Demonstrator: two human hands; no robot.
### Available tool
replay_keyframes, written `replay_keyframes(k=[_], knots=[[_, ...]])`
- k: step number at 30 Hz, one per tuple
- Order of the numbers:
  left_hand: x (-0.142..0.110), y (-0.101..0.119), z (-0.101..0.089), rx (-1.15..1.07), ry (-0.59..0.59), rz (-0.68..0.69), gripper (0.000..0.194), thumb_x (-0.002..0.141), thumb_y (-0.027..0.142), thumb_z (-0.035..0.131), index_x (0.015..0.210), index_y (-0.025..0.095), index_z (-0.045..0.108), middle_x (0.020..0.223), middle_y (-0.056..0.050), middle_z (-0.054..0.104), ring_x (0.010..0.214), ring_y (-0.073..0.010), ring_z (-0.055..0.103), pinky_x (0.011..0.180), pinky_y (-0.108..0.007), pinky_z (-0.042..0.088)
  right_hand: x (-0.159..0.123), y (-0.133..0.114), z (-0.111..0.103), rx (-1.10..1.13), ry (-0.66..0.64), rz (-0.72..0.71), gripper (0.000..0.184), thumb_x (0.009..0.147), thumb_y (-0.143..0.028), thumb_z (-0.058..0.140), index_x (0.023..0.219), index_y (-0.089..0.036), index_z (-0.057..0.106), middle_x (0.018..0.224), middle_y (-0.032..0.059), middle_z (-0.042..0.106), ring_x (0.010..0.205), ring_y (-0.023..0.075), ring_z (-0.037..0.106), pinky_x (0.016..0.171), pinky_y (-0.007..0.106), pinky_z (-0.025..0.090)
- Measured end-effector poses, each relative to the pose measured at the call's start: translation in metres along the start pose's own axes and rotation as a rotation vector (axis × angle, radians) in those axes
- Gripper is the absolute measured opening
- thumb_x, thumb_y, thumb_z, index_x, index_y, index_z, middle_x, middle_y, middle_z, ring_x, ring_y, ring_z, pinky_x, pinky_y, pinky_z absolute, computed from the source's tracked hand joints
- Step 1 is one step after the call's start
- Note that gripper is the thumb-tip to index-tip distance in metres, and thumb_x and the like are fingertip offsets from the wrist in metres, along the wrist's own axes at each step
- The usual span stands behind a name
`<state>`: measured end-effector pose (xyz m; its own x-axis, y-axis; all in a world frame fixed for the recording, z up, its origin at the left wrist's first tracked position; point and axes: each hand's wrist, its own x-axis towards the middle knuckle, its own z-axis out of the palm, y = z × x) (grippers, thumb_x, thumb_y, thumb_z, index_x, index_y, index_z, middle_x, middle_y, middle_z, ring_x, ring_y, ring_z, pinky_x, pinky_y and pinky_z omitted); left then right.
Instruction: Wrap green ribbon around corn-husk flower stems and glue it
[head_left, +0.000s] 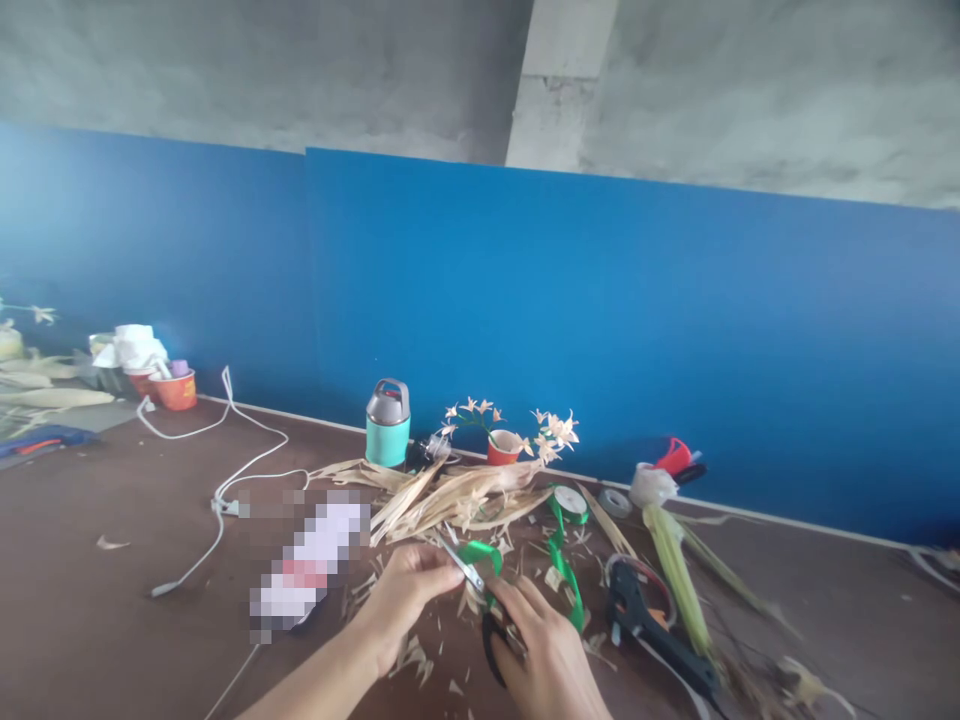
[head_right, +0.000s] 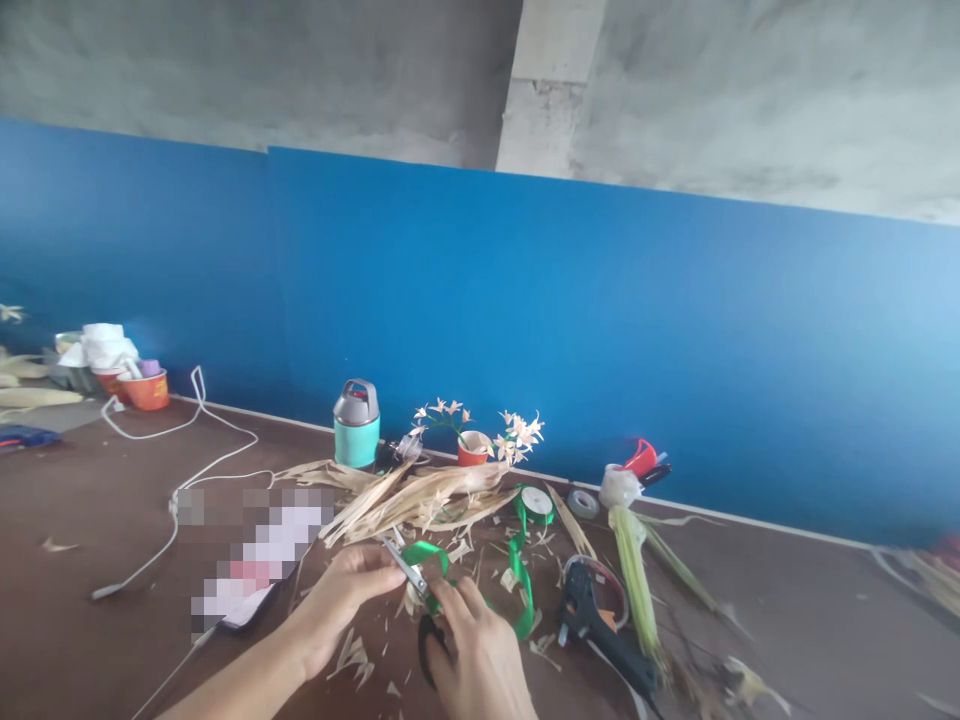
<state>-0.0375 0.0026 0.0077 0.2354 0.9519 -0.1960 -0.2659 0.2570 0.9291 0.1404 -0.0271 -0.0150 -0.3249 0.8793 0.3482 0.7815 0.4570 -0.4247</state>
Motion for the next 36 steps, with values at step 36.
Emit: replay_keyframes(k=[36], knots=[[0.0004,-0.0010,-0.0014,0.035,-0.085,-0.003,0.011,0.061,0.024,0.070,0.062,0.013,0.069,0.059,-0.002,0.067,0.061,-0.0156,0.058,0.068,-0.028,0.041,0.0011,-0.0011,-0.0001,-0.043,0.018,0.004,0.048,0.065,-0.008,0.045,0.110,-0.021,0.056,0.093,0.0068,0.063,0.077,0.0202,0.066,0.067,0.027,0.054]])
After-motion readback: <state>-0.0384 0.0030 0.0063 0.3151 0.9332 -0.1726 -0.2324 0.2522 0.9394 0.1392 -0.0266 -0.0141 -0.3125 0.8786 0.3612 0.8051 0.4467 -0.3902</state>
